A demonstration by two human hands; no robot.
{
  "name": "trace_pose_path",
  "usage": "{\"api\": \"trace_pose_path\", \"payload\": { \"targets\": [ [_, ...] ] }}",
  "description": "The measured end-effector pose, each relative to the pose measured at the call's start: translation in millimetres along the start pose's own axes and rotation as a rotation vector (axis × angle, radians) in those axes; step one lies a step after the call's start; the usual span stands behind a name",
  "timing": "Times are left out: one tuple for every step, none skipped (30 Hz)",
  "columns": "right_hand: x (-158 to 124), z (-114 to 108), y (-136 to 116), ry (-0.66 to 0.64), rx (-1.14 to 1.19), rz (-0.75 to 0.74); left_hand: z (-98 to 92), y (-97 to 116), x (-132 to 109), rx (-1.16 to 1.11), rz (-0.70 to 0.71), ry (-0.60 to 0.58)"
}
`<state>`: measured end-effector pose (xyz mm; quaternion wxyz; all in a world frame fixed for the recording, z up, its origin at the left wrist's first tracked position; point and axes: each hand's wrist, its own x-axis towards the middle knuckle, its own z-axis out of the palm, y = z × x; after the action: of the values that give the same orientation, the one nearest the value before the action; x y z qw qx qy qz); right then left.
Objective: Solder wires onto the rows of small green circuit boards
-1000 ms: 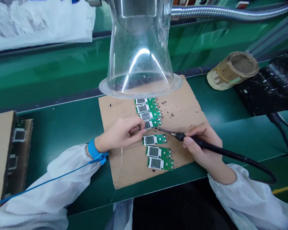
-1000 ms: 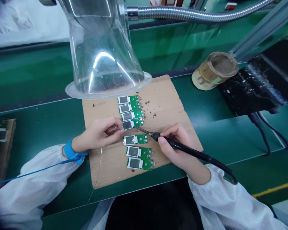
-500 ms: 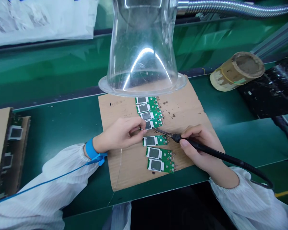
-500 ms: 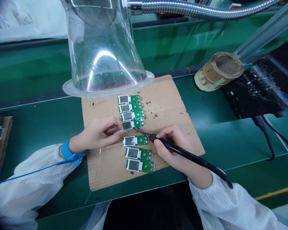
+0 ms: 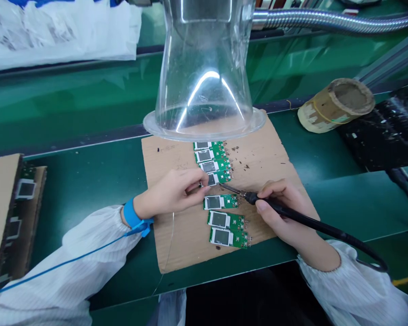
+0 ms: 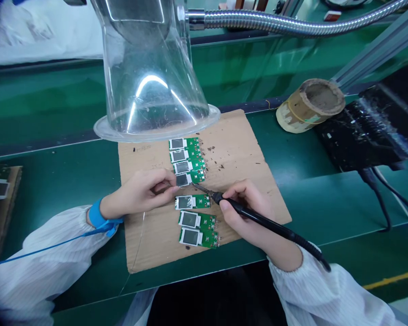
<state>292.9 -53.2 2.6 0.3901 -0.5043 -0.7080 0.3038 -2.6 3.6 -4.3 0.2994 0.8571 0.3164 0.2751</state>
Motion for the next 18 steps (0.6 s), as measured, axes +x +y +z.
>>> {"api": "trace_pose_path", "payload": {
  "targets": [
    [0, 0, 0, 0.000, 0.003, -0.001, -0.1, 0, 0, -0.001, 0.000, 0.000],
    [0, 0, 0, -0.002, 0.005, -0.003, -0.1, 0, 0, -0.002, 0.002, 0.000],
    [0, 0, 0, -0.005, 0.007, -0.004, -0.1, 1, 0, -0.004, 0.003, 0.000],
    [0, 0, 0, -0.007, 0.009, -0.005, 0.1, 1, 0, -0.005, 0.003, -0.002],
    [0, -1, -1, -0.008, 0.005, -0.005, 0.2, 1, 0, -0.008, 0.005, -0.002],
    [0, -1, -1, -0.007, -0.006, -0.005, 0.4, 1, 0, -0.010, 0.008, -0.001],
    [0, -1, -1, -0.009, -0.018, -0.002, 0.5, 1, 1, -0.011, 0.009, 0.001],
    [-1, -1, -1, -0.010, -0.026, 0.002, 0.7, 0, 0, -0.012, 0.010, 0.000],
    [-1, -1, -1, -0.007, -0.023, 0.005, 0.7, 0, 0, -0.013, 0.011, 0.000],
    [-3, -1, 0, 0.000, -0.005, 0.005, 0.6, 0, 0, -0.015, 0.013, -0.001],
    [-4, -2, 2, 0.013, 0.027, 0.007, 0.5, 0, 0, -0.018, 0.014, -0.004],
    [-6, -2, 3, 0.029, 0.067, 0.015, 0.3, 0, -1, -0.021, 0.014, -0.007],
    [-8, -2, 5, 0.048, 0.105, 0.028, 0.1, -1, -1, -0.024, 0.015, -0.010],
    [-10, -2, 7, 0.067, 0.135, 0.042, -0.1, -1, -1, -0.024, 0.012, -0.012],
    [-11, -2, 9, 0.080, 0.154, 0.056, -0.3, -1, -1, -0.024, 0.009, -0.012],
    [-12, -2, 10, 0.081, 0.163, 0.069, -0.4, 0, -1, -0.023, 0.006, -0.011],
    [-12, -2, 11, 0.076, 0.167, 0.075, -0.6, 0, -1, -0.023, 0.005, -0.011],
    [-12, -3, 11, 0.065, 0.168, 0.074, -0.6, 0, -1, -0.023, 0.006, -0.011]
  ]
}}
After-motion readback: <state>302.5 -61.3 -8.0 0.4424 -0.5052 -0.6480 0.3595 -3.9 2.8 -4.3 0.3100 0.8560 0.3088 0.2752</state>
